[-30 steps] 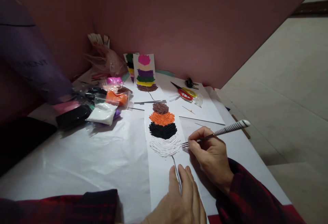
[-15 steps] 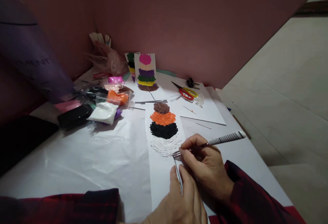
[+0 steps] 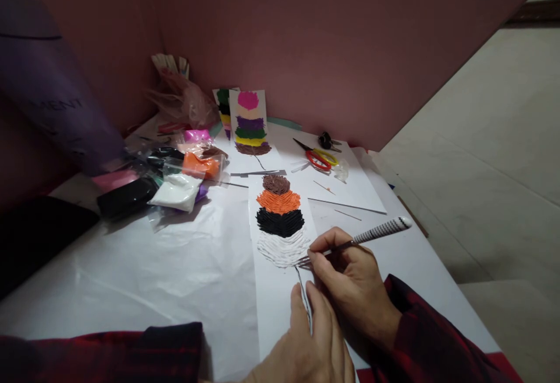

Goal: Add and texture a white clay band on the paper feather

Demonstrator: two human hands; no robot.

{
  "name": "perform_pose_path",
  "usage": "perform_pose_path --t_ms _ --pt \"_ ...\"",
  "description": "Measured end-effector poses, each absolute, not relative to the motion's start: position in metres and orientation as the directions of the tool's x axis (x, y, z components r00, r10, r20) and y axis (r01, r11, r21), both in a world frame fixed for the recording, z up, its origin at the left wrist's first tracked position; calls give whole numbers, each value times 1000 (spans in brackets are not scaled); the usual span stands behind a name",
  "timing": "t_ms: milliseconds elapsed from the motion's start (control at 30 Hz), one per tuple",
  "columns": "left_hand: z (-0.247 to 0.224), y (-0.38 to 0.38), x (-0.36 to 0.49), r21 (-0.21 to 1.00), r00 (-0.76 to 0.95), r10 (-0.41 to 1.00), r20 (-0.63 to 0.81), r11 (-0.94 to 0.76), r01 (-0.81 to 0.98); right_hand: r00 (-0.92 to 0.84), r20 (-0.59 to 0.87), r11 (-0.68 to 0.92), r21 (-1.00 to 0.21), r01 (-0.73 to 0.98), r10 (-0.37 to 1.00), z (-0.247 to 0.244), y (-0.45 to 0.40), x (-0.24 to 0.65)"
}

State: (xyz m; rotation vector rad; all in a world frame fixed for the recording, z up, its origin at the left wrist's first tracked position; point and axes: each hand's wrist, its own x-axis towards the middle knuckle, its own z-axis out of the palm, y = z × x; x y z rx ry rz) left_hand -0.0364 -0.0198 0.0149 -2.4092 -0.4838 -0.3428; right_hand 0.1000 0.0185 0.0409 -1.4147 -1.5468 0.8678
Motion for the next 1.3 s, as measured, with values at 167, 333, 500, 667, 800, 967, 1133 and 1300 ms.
perform_pose_path --t_ms 167,333,500,667,800,967,1133,1300 --pt "28 -17 -41 -491 860 198 470 -751 441 21 113 95 -910 403 993 42 18 100" --pt "36 -19 -44 -472 874 226 430 -769 431 43 123 93 -900 426 992 42 19 102" --pt "38 -20 -46 -479 890 238 390 -773 417 59 132 92 -892 443 989 42 21 103" --pt "36 -20 -47 -475 896 227 381 -784 400 90 133 78 -887 456 987 45 23 103" --pt "33 -22 -46 -484 893 232 386 -773 411 119 141 69 -879 472 983 46 25 104" --pt "31 -22 -45 -466 887 228 401 -783 412 156 152 57 -870 490 976 47 28 106" --pt "31 -19 -42 -454 863 234 448 -772 445 189 179 73 -883 464 966 45 27 108" --pt "33 -19 -42 -462 862 216 458 -771 438 132 189 118 -900 421 973 43 25 108"
